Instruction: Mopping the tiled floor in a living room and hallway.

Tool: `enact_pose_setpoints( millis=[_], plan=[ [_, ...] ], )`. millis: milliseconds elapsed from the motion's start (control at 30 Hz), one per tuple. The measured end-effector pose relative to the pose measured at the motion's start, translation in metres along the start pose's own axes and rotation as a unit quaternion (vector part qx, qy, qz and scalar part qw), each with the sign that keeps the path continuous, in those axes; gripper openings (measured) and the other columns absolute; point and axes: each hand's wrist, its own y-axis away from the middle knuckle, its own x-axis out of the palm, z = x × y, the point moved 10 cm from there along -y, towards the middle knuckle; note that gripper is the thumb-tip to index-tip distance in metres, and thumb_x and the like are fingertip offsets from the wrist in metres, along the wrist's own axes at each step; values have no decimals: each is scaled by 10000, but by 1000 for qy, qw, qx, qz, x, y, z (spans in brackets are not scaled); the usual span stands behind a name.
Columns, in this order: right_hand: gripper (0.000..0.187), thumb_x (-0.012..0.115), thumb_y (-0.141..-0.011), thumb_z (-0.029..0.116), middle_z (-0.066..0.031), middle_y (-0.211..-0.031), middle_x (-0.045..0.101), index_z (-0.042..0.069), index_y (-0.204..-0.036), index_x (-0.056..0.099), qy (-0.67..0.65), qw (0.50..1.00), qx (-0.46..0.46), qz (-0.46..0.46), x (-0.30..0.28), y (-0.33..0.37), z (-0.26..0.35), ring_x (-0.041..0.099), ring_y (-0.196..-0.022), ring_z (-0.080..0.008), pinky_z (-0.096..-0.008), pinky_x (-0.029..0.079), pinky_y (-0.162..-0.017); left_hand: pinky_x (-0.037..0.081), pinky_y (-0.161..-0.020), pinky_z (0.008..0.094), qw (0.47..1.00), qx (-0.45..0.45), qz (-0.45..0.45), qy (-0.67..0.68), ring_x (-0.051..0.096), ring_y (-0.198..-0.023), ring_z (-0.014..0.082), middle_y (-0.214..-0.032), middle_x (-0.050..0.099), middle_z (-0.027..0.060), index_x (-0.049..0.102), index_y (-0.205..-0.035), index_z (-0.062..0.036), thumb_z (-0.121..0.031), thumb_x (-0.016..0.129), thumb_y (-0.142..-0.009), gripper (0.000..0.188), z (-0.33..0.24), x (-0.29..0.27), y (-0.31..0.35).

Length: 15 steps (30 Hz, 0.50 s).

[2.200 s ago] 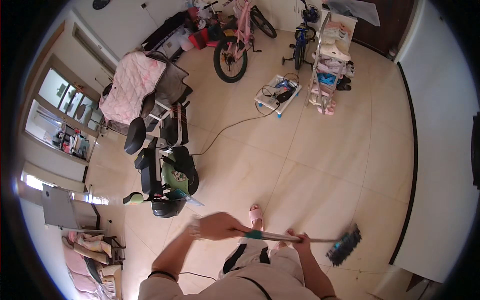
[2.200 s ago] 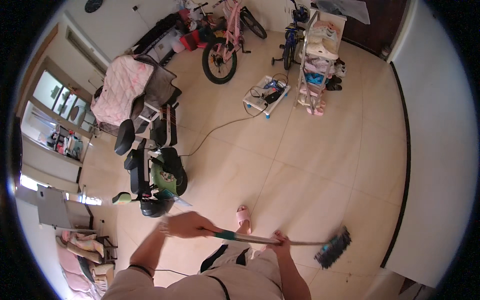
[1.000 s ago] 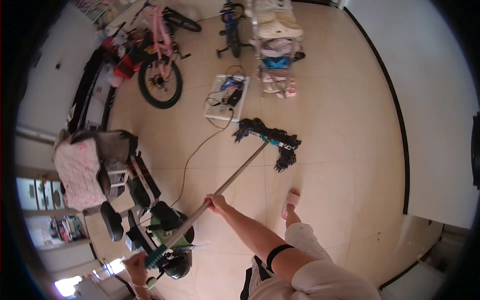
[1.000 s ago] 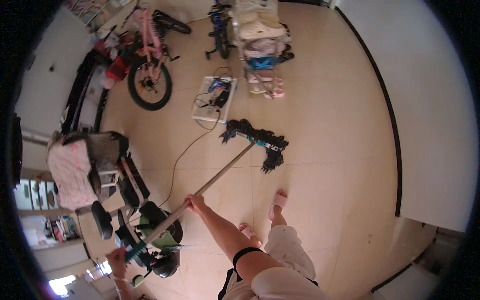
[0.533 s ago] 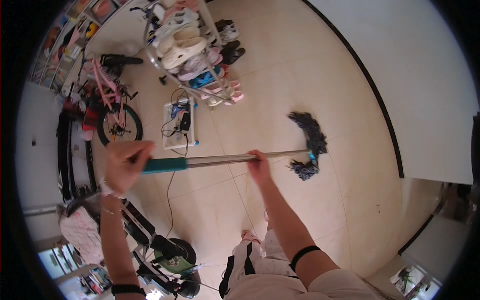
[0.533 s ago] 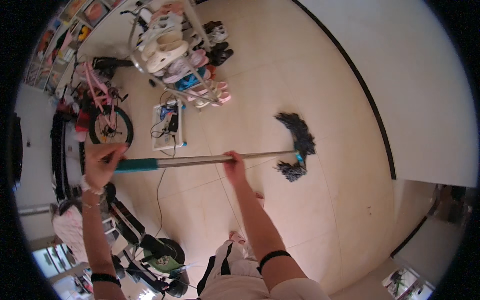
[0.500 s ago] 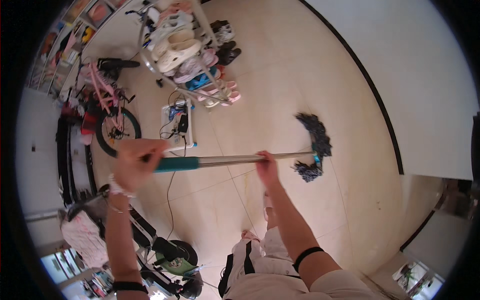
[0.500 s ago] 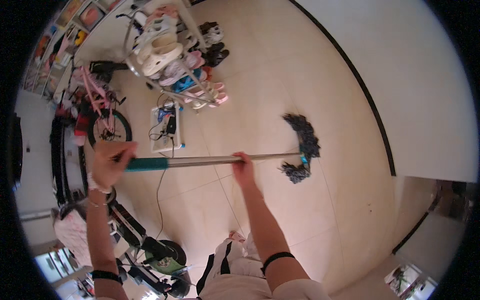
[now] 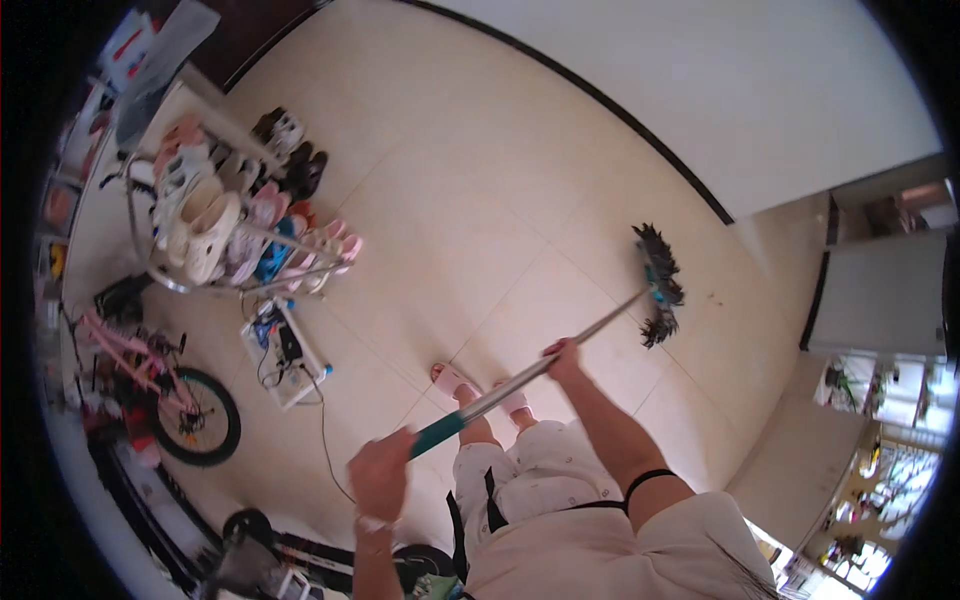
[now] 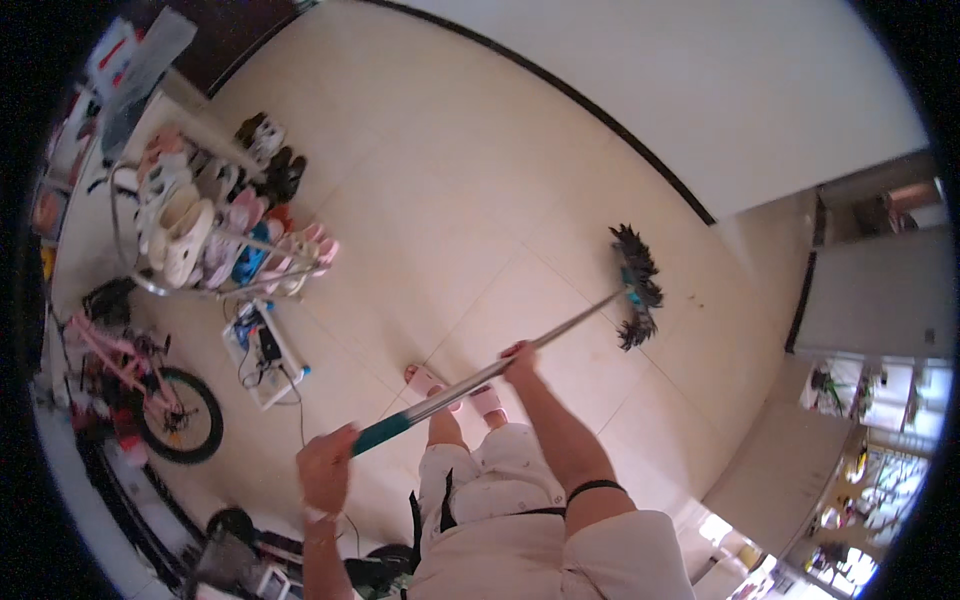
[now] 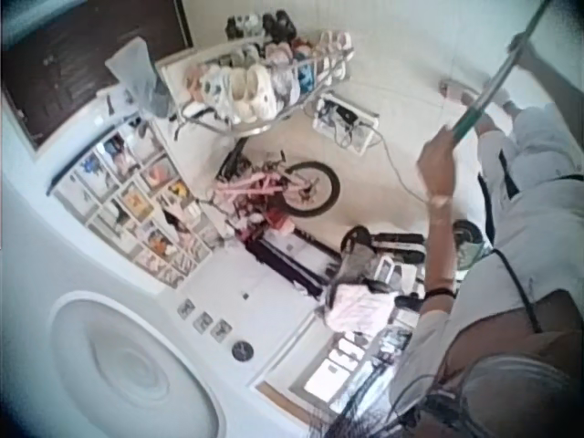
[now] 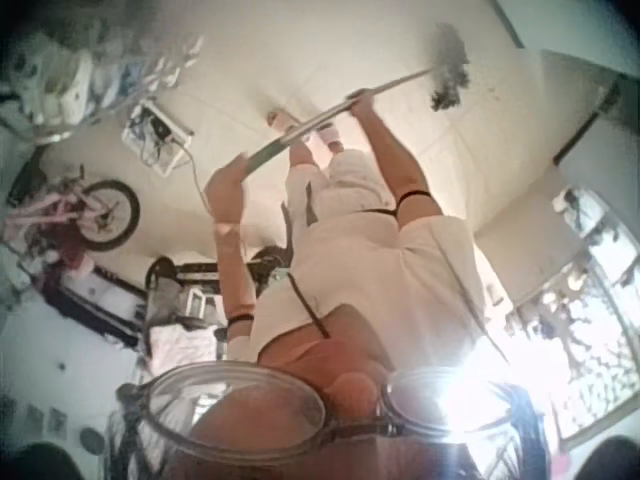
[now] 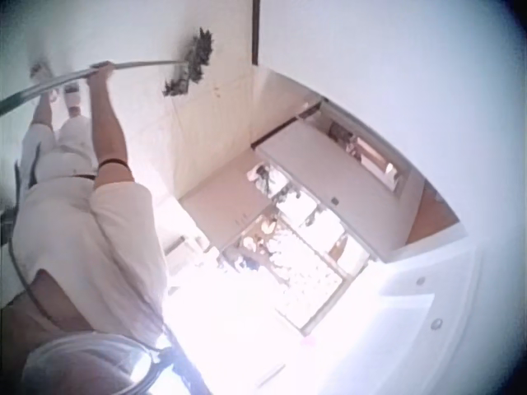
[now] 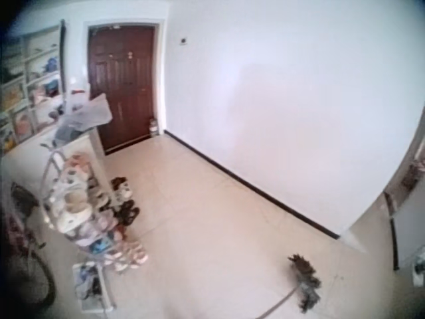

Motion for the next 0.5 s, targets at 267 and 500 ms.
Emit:
enact_pose_setpoints(
  millis=[267,500],
  plan=[
    [62,445,-727,105,-91,-615,435,53,-747,417,143,946,241,166,74,175,-320,490,-576,-223,-328,433,-463,337,-359,272,937,-185,-170,-244,428,-382,138,-527,535,90,599,-710,11,-133,504,-778,185,99,-250,144],
    [72,427,-756,18,-151,-714,450,-1,-796,370,264,838,461,128,142,281,-453,502,-585,-255,-397,482,-566,382,-352,303,824,-334,-249,-384,504,-409,189,-594,582,116,612,-730,9,-174,468,-803,244,108,-333,203]
  ],
)
